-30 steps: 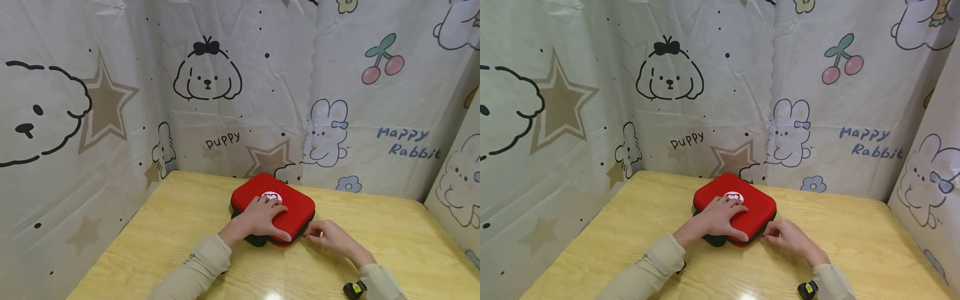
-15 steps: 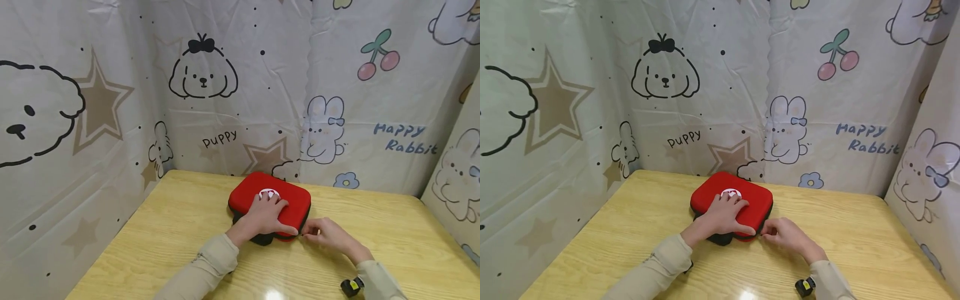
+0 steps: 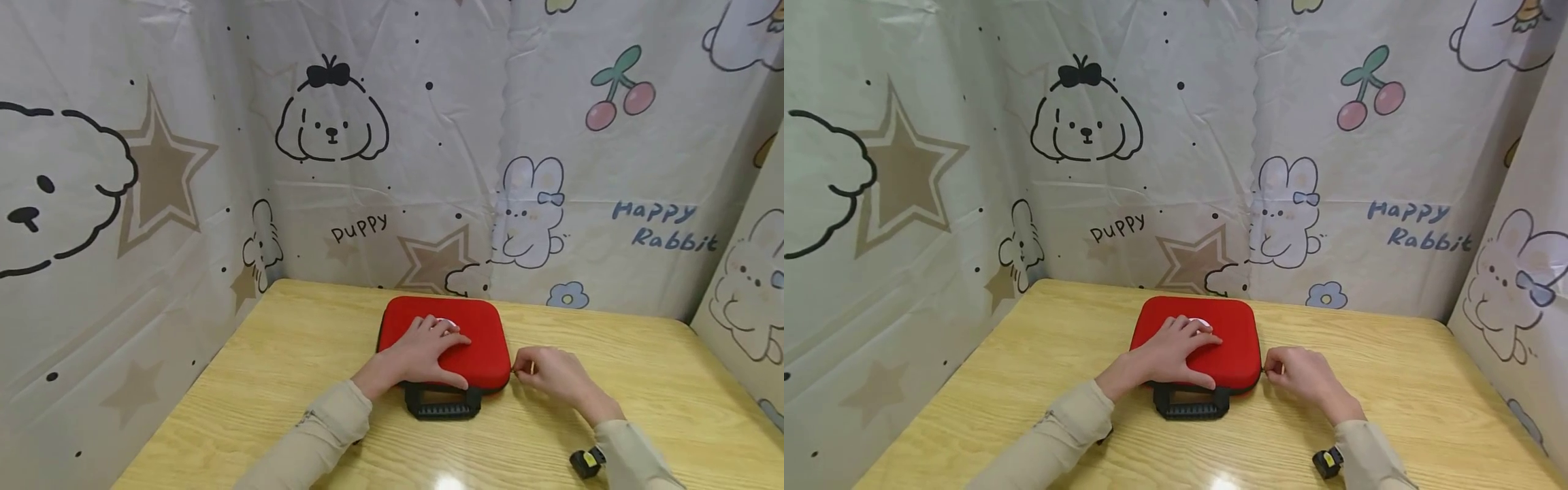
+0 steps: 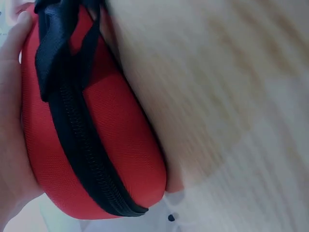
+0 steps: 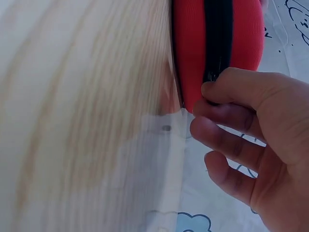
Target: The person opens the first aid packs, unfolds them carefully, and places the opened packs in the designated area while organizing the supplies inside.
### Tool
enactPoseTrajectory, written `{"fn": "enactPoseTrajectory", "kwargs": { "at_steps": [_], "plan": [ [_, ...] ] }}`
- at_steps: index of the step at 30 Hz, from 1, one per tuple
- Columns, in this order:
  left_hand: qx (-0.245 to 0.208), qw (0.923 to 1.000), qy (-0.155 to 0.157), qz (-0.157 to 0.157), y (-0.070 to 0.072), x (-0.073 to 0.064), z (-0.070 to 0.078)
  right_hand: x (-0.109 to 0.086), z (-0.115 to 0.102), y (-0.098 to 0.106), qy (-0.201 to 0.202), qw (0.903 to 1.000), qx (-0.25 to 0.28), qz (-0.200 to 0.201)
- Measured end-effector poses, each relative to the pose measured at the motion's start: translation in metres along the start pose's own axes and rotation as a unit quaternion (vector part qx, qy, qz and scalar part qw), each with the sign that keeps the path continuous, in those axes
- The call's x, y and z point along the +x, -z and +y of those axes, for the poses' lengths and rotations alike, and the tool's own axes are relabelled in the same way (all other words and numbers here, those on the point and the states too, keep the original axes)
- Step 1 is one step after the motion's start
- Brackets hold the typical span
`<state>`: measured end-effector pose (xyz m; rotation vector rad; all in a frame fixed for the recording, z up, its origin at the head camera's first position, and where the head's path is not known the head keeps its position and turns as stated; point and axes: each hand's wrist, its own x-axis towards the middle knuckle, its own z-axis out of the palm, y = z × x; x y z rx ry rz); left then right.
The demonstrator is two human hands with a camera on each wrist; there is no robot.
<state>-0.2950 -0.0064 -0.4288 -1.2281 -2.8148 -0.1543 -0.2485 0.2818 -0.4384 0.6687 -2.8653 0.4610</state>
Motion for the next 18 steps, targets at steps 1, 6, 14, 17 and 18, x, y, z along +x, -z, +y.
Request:
{"fn": "enactPoseTrajectory", "kwargs": {
  "at_steps": [1, 6, 14, 17, 18],
  "plan": [
    [-0.011, 0.9999, -0.002, 0.001, -0.0010, 0.0002, -0.0011, 0.0000, 0.0005, -0.0007, 0.003, 1.0000, 0.004, 0.000],
    [-0.029, 0.9995, 0.006, 0.006, -0.0037, 0.0008, -0.0030, -0.0017, 0.0011, -0.0014, 0.011, 0.9991, 0.039, -0.010],
    [-0.019, 0.9991, 0.033, 0.017, -0.0046, 0.0038, 0.0003, -0.0059, -0.0029, -0.0018, 0.019, 0.9933, 0.106, -0.042],
    [-0.017, 0.9985, 0.048, 0.020, -0.0052, 0.0061, 0.0028, -0.0061, -0.0058, -0.0030, 0.025, 0.9924, 0.112, -0.046],
    [-0.018, 0.9983, 0.052, 0.022, -0.0054, 0.0069, 0.0035, -0.0060, -0.0065, -0.0031, 0.026, 0.9927, 0.110, -0.043]
  ]
}}
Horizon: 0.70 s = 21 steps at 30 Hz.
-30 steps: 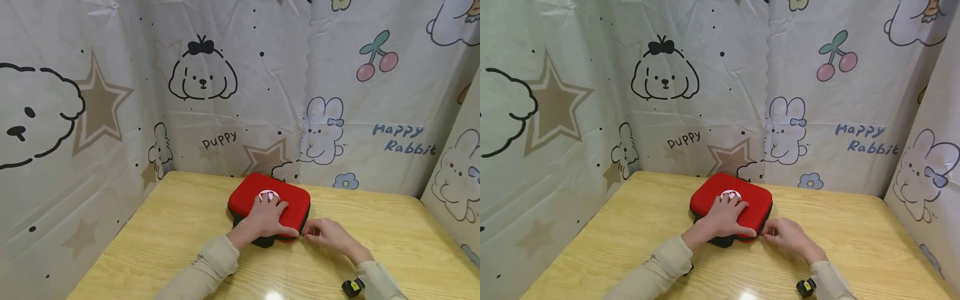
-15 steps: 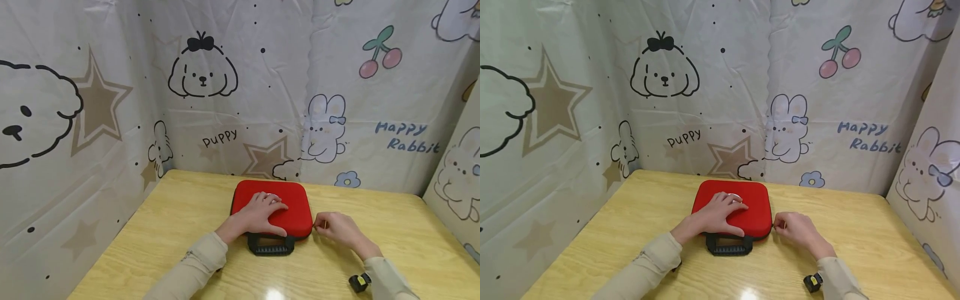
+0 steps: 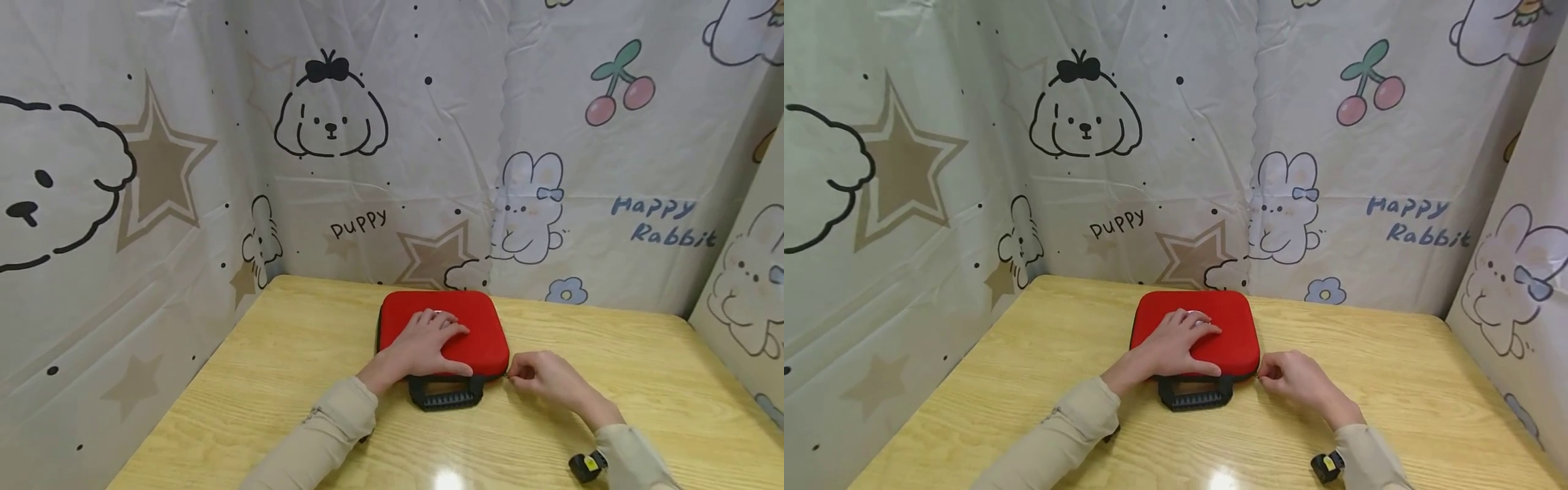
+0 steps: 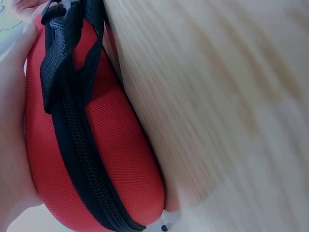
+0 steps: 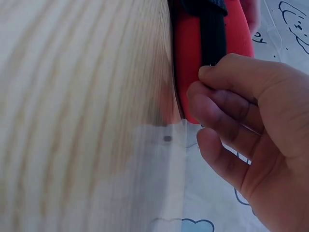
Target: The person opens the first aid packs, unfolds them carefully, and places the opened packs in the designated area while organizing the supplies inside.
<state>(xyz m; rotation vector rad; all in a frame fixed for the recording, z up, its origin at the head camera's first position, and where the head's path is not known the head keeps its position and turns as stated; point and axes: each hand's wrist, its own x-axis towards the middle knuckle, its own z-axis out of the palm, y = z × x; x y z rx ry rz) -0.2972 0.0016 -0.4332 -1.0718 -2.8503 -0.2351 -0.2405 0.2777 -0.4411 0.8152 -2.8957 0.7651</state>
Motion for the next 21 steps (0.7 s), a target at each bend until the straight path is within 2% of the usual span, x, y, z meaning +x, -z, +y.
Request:
{"fn": "enactPoseTrajectory", "kwargs": {
  "at_steps": [10, 16, 21],
  "plan": [
    [0.010, 0.9995, 0.029, 0.008, -0.002, 0.002, 0.007, 0.004, -0.007, -0.003, -0.004, 0.9999, -0.012, -0.011],
    [0.038, 0.9978, 0.049, 0.025, -0.007, 0.004, 0.015, 0.008, -0.016, -0.008, 0.013, 0.9986, -0.050, 0.002],
    [0.038, 0.9969, 0.065, 0.023, -0.004, 0.006, 0.021, 0.011, -0.020, -0.008, 0.012, 0.9974, -0.071, 0.001]
  ]
}}
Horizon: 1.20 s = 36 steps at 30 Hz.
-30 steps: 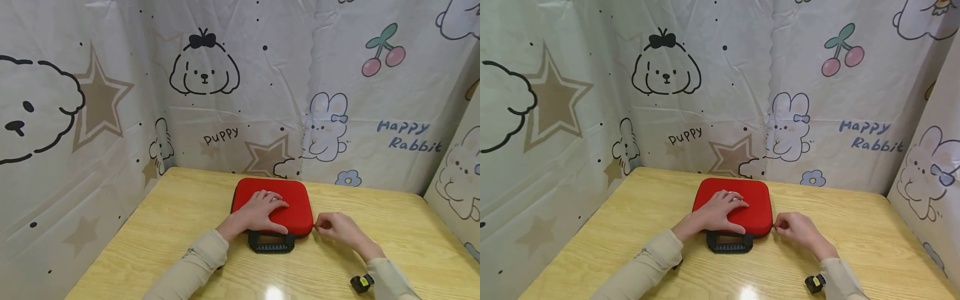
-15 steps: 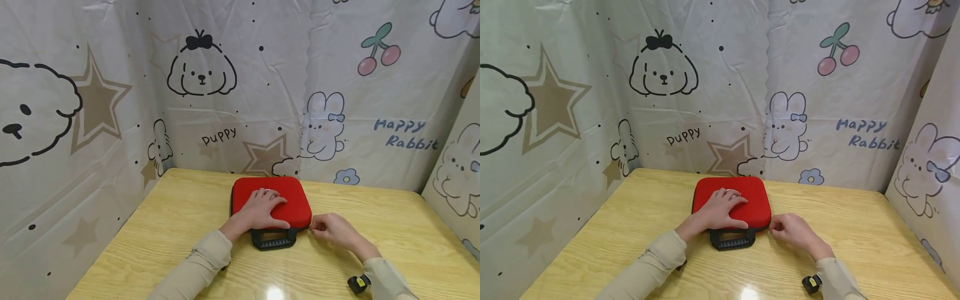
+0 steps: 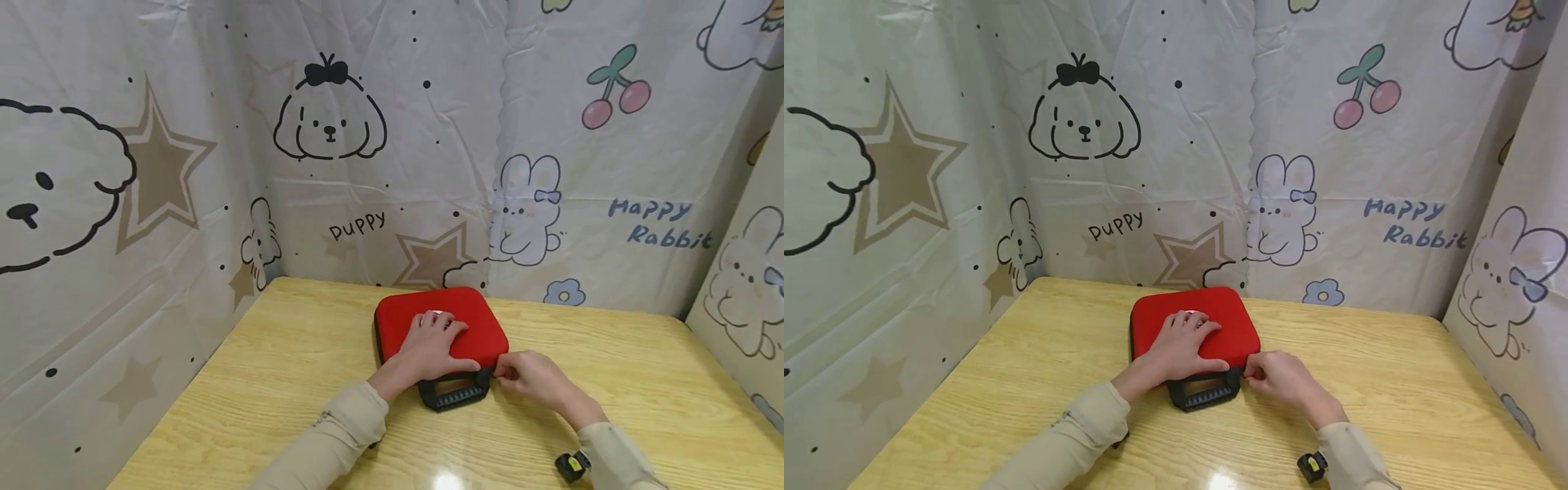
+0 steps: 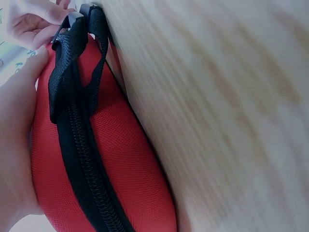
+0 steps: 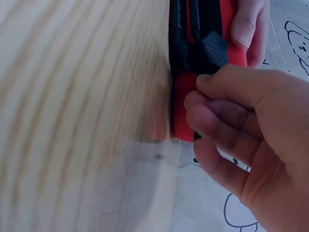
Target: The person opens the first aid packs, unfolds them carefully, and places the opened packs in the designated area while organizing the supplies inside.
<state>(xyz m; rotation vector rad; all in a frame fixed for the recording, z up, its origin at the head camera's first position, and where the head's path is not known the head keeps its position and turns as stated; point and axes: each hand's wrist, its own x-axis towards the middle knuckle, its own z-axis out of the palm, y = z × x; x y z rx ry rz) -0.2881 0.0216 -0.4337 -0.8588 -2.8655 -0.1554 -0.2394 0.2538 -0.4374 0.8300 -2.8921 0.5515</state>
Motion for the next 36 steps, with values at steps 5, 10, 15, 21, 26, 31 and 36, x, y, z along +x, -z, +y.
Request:
{"fn": "enactPoseTrajectory", "kwargs": {
  "at_steps": [5, 10, 15, 21, 26, 31, 36],
  "plan": [
    [-0.029, 0.9992, -0.026, -0.008, 0.002, -0.002, -0.009, -0.001, -0.001, 0.000, -0.019, 0.9994, -0.025, 0.012],
    [-0.069, 0.9963, -0.033, -0.040, 0.007, -0.010, -0.035, 0.001, 0.002, -0.003, -0.024, 0.9992, -0.027, 0.017],
    [-0.087, 0.9938, -0.031, -0.063, 0.015, -0.014, -0.059, 0.000, 0.010, -0.001, -0.059, 0.9975, -0.034, 0.021],
    [-0.095, 0.9850, -0.031, -0.141, 0.031, -0.013, -0.063, 0.001, 0.021, 0.008, -0.074, 0.9963, -0.030, 0.031],
    [-0.073, 0.9857, -0.029, -0.149, 0.038, -0.011, -0.054, 0.000, 0.025, 0.009, -0.059, 0.9975, 0.004, 0.040],
    [-0.051, 0.9904, -0.015, -0.127, 0.032, -0.014, -0.046, -0.002, 0.022, 0.006, -0.049, 0.9975, 0.033, 0.038],
    [-0.034, 0.9938, -0.002, -0.106, 0.026, -0.017, -0.041, 0.000, 0.011, 0.001, -0.042, 0.9974, 0.056, 0.018]
  ]
}}
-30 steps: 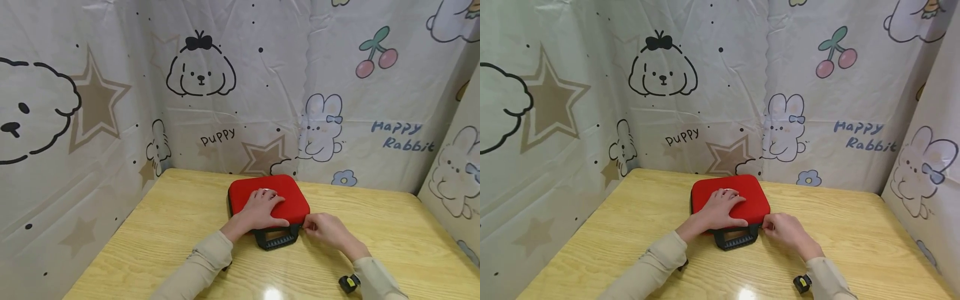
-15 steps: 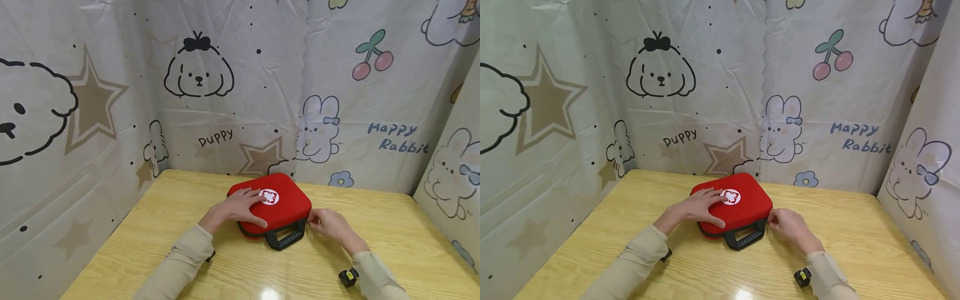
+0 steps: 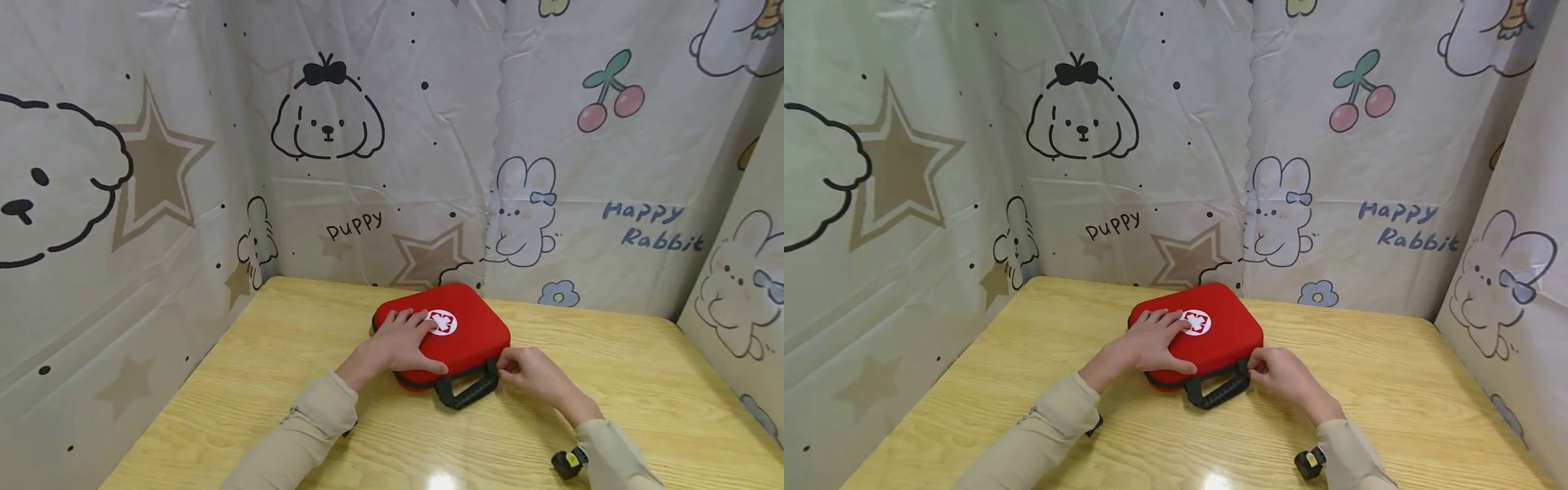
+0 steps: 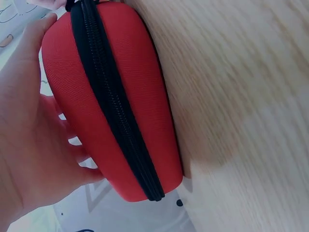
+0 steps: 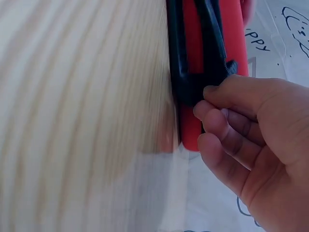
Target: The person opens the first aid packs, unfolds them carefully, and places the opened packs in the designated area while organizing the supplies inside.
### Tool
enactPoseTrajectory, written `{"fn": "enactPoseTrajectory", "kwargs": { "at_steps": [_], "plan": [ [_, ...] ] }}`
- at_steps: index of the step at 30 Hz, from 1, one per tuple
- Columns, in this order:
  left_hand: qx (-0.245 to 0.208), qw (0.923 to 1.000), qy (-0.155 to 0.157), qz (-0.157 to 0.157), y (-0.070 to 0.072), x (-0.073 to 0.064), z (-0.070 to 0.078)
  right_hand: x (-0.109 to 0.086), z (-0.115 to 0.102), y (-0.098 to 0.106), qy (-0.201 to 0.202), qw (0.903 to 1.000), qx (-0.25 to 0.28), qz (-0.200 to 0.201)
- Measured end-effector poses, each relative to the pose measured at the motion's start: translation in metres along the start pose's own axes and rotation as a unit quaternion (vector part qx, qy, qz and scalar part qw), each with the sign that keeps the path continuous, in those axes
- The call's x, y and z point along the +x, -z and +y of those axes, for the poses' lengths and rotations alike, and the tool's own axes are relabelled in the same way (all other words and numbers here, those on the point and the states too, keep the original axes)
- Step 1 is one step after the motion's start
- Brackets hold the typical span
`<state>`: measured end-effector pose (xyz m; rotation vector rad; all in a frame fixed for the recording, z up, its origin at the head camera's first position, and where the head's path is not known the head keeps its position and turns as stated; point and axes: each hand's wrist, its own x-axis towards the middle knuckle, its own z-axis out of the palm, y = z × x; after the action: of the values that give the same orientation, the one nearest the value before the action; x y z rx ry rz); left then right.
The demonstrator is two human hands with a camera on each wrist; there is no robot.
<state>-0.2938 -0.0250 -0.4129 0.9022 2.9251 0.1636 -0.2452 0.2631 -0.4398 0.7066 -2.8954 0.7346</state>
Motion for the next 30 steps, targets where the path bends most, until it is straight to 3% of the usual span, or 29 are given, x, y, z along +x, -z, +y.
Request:
{"fn": "enactPoseTrajectory", "kwargs": {
  "at_steps": [10, 24, 30],
  "plan": [
    [0.007, 0.9997, 0.018, 0.015, -0.005, 0.001, 0.003, 0.003, -0.015, -0.008, -0.018, 0.9988, 0.034, -0.028],
    [0.000, 0.9990, 0.032, 0.030, -0.006, 0.000, 0.006, 0.003, -0.022, -0.013, -0.025, 0.9994, 0.004, -0.024],
    [0.004, 0.9986, 0.038, 0.038, -0.008, 0.000, 0.009, 0.001, -0.027, -0.013, -0.006, 0.9998, 0.004, -0.021]
  ]
}}
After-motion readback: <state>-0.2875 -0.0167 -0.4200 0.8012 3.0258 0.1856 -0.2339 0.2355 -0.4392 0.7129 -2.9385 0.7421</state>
